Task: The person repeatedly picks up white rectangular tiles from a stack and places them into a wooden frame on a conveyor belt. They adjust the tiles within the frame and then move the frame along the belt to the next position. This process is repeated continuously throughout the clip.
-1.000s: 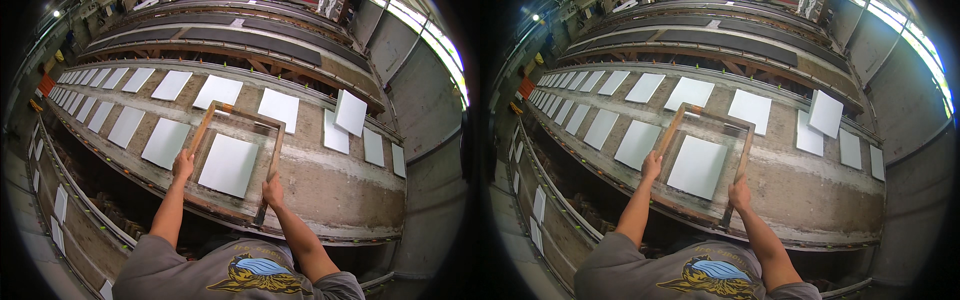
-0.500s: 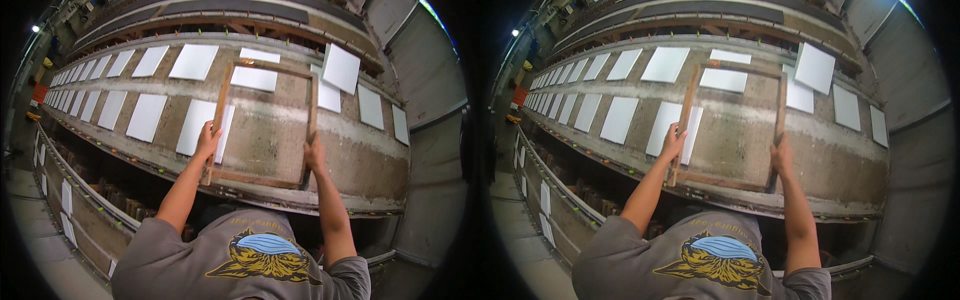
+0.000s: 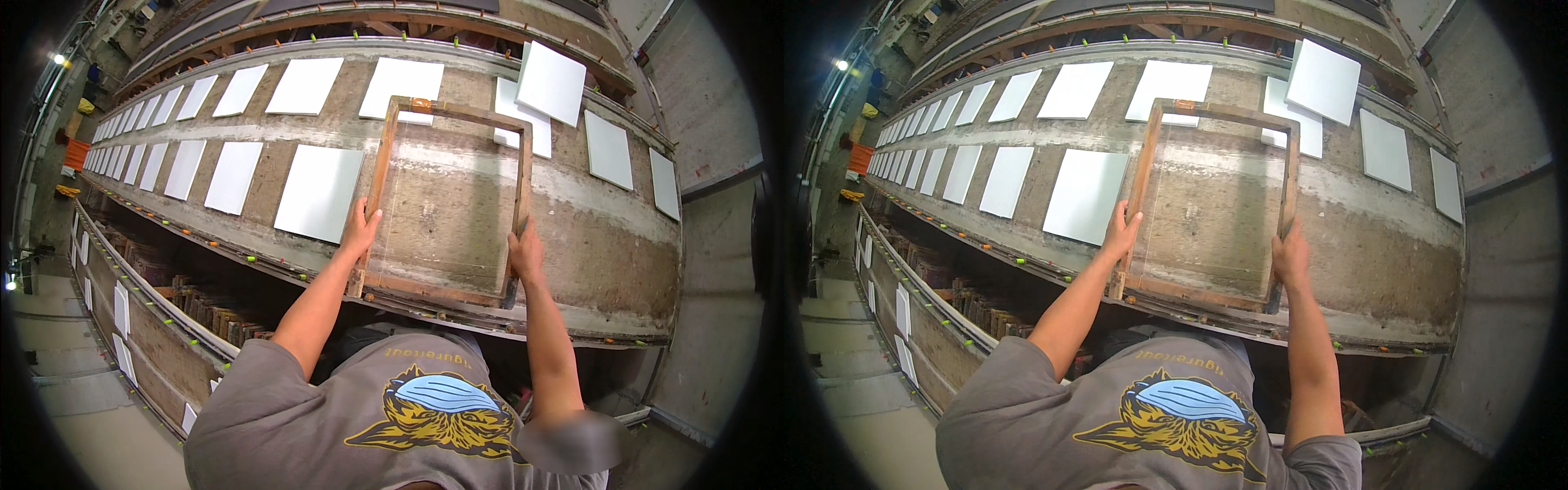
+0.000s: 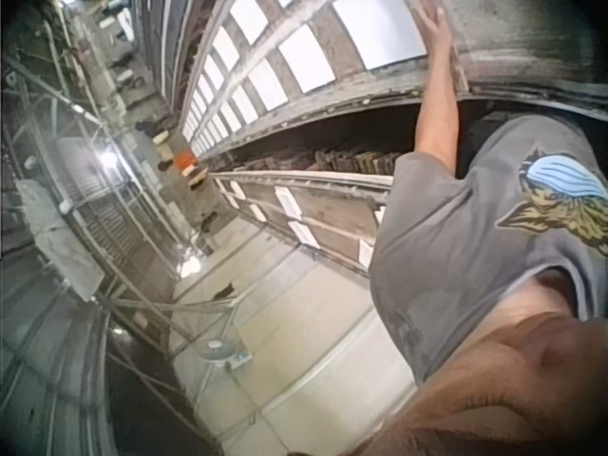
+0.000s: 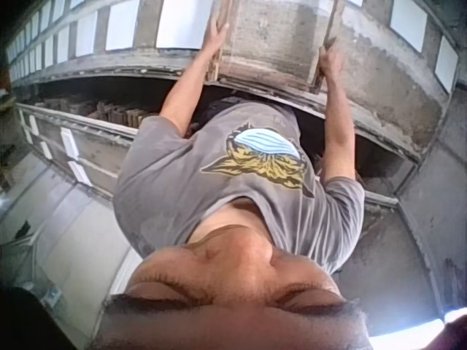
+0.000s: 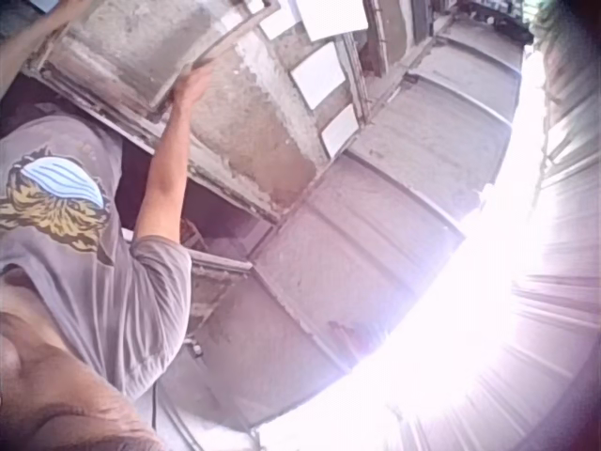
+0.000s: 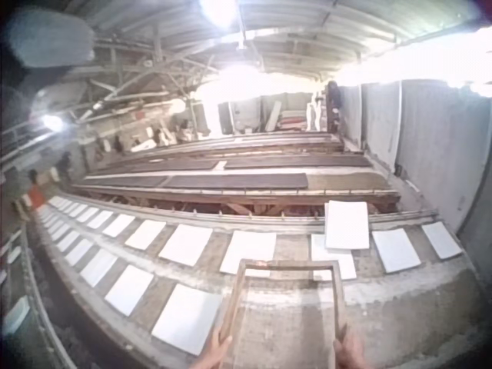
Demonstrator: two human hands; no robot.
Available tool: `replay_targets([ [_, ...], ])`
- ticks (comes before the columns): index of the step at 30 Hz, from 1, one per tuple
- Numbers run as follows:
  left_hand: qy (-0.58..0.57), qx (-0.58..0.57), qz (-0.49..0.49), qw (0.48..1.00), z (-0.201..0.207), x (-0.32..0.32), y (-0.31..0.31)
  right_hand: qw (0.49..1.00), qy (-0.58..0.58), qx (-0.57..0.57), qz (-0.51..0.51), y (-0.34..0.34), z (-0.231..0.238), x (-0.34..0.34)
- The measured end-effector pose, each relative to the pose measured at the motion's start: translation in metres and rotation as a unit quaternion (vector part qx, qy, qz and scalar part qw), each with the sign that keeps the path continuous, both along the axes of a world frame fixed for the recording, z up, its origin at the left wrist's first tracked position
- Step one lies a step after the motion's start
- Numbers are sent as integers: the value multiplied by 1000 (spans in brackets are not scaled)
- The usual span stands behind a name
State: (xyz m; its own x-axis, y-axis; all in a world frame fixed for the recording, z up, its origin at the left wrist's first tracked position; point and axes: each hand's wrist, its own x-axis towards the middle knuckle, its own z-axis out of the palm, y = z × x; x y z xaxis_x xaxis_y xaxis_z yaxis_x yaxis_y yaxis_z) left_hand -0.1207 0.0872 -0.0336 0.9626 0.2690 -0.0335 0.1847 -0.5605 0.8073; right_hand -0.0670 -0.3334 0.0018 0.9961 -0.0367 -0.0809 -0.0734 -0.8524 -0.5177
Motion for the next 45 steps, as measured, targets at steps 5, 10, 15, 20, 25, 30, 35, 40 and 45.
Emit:
replay_targets([
  [5,33,-14,9,999,-1,-17,-10,1000,3,0,12,-2,-3,-9],
  [10,30,-15,11,999,-16,-20,-13,999,-51,6,7,-11,-28,-21],
  [15,31,-12,4,999,-17,-18,-17,999,27,8,-18,-11,-12,-27],
  [20,50,-15,-5,999,-22,-16,-16,999,23,0,-27,-9,-9,-31],
  [25,54,-4,-6,999,-32,-16,-14,999,33,-11,-24,-8,-10,-32],
  [30,40,19,-9,999,-35,-18,-14,998,49,-8,-28,-6,-9,-32],
  [35,46,41,-15,998,-26,-16,-14,996,74,-8,-40,-2,-8,-33],
  [40,49,40,-29,998,-16,-16,-17,998,24,-58,-28,-11,-17,-32],
  [45,55,46,-56,996,-21,-36,-10,994,-6,-109,-23,3,3,-30],
])
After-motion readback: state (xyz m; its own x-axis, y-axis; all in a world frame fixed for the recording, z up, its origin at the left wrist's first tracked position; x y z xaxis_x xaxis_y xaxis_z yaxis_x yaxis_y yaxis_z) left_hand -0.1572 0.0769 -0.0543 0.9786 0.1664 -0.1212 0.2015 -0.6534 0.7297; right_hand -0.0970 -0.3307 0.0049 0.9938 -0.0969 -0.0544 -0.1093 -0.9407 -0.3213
